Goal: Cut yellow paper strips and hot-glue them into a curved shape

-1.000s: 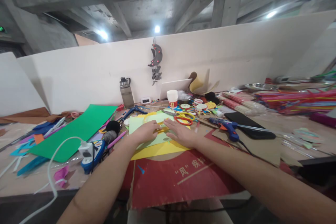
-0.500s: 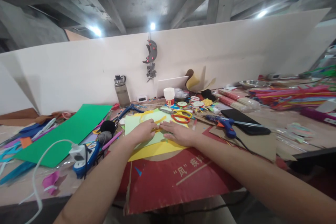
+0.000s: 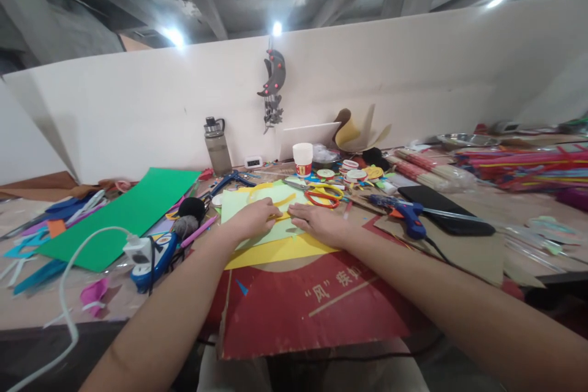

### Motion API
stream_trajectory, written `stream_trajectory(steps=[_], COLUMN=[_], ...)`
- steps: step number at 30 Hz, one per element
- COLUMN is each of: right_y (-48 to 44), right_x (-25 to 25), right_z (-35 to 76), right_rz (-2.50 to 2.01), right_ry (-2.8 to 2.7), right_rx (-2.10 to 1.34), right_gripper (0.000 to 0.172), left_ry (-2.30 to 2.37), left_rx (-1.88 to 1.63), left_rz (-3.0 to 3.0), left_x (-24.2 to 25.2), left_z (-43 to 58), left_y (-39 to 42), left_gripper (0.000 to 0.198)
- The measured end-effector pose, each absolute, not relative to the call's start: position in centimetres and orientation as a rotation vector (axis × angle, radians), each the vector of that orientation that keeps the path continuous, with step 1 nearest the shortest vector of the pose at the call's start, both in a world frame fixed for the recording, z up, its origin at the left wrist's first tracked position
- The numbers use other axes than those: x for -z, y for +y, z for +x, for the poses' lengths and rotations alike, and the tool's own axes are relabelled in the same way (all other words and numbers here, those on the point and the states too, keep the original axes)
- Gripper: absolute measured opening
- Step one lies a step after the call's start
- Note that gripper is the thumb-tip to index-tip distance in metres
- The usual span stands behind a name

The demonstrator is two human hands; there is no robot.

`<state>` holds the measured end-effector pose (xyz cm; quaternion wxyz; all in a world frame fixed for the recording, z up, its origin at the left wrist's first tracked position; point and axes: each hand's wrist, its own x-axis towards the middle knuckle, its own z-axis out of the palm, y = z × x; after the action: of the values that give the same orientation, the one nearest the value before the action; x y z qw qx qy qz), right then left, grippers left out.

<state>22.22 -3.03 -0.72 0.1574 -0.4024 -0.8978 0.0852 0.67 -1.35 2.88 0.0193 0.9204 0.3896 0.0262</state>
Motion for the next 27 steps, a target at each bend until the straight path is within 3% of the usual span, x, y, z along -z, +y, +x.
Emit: stream_trajectory(steps=[7,16,27], right_y=[-3.0,-4.1,-4.5], right_x=[0.4,-1.2,-1.0], right_z=[23.4,22.5,22.3], right_rz=[-1.329,-1.563,-1.508], right_ry=[-2.526,-2.547,-2.51], right_rx=[-0.082,0.062,0.079], right_gripper=[0.047,0.054,0.045], left_ry=[1.202,1.22,1.283], left_rx=[-0.082,-0.01,-0.022], left_rz=[2.831,2.884,2.871], left_x=[-3.2,-3.4,-2.9], left_z=[0.5,0.3,0.5], left_y=[-1.4,-1.4,-1.2], left_gripper=[0.031,0.031,0.035])
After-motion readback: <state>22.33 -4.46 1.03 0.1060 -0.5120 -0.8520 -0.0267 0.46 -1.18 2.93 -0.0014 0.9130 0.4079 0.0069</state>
